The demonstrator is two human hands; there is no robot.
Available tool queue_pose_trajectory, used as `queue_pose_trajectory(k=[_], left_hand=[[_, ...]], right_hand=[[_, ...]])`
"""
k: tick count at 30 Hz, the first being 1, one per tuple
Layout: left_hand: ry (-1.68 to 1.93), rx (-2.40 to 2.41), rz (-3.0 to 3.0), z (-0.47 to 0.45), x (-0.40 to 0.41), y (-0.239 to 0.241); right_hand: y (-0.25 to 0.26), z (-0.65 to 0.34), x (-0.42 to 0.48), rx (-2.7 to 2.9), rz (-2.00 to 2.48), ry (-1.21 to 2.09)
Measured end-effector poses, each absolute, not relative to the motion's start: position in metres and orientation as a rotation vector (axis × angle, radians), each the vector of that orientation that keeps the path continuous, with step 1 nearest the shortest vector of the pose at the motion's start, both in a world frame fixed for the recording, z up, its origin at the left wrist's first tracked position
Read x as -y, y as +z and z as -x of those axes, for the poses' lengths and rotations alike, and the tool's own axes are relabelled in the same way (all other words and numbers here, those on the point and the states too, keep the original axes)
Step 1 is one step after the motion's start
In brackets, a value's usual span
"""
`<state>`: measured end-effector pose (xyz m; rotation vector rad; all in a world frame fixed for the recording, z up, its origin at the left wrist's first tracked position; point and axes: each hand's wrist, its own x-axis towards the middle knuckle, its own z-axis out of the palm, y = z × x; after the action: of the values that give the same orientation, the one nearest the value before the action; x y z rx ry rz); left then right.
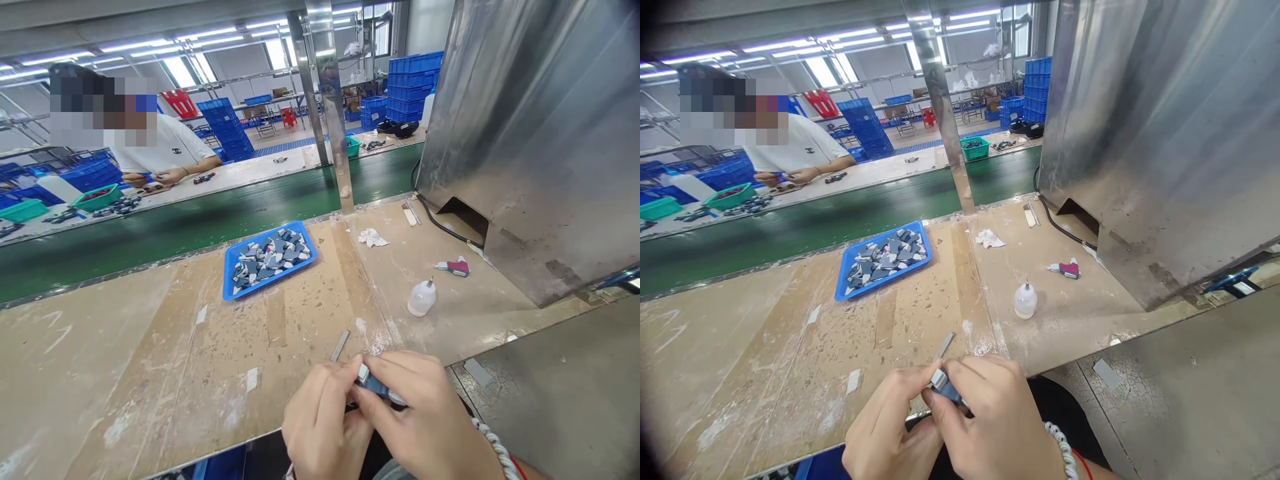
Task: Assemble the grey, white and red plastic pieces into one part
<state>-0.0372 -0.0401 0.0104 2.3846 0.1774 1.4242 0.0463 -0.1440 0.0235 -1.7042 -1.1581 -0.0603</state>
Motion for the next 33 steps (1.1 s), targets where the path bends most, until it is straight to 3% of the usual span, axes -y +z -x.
queue_pose_trajectory(k=[8, 20, 23, 28, 33], left_hand=[[1.398, -0.289, -2.414, 0.032, 0.044, 0.009], [1.659, -0.215, -2.255, 0.039, 0.056, 0.014], [1.573, -0.257, -2.352, 0.038, 0.056, 0.017], [1.08, -0.244, -2.574, 0.037, 0.045, 0.024], [0.877, -0.117, -2.555, 0.04, 0.036, 0.027]], right_hand=[[0.021, -0.05, 0.143, 1.105, 1.705, -0.07], [0.032, -0.045, 0.146, 1.187, 1.52, -0.29], [0.028, -0.05, 0.145, 1.095, 1.435, -0.017], [0.005, -0.052, 0.137, 0.455, 0.983, 0.788], [-0.007, -0.045, 0.13, 0.163, 0.531, 1.043]])
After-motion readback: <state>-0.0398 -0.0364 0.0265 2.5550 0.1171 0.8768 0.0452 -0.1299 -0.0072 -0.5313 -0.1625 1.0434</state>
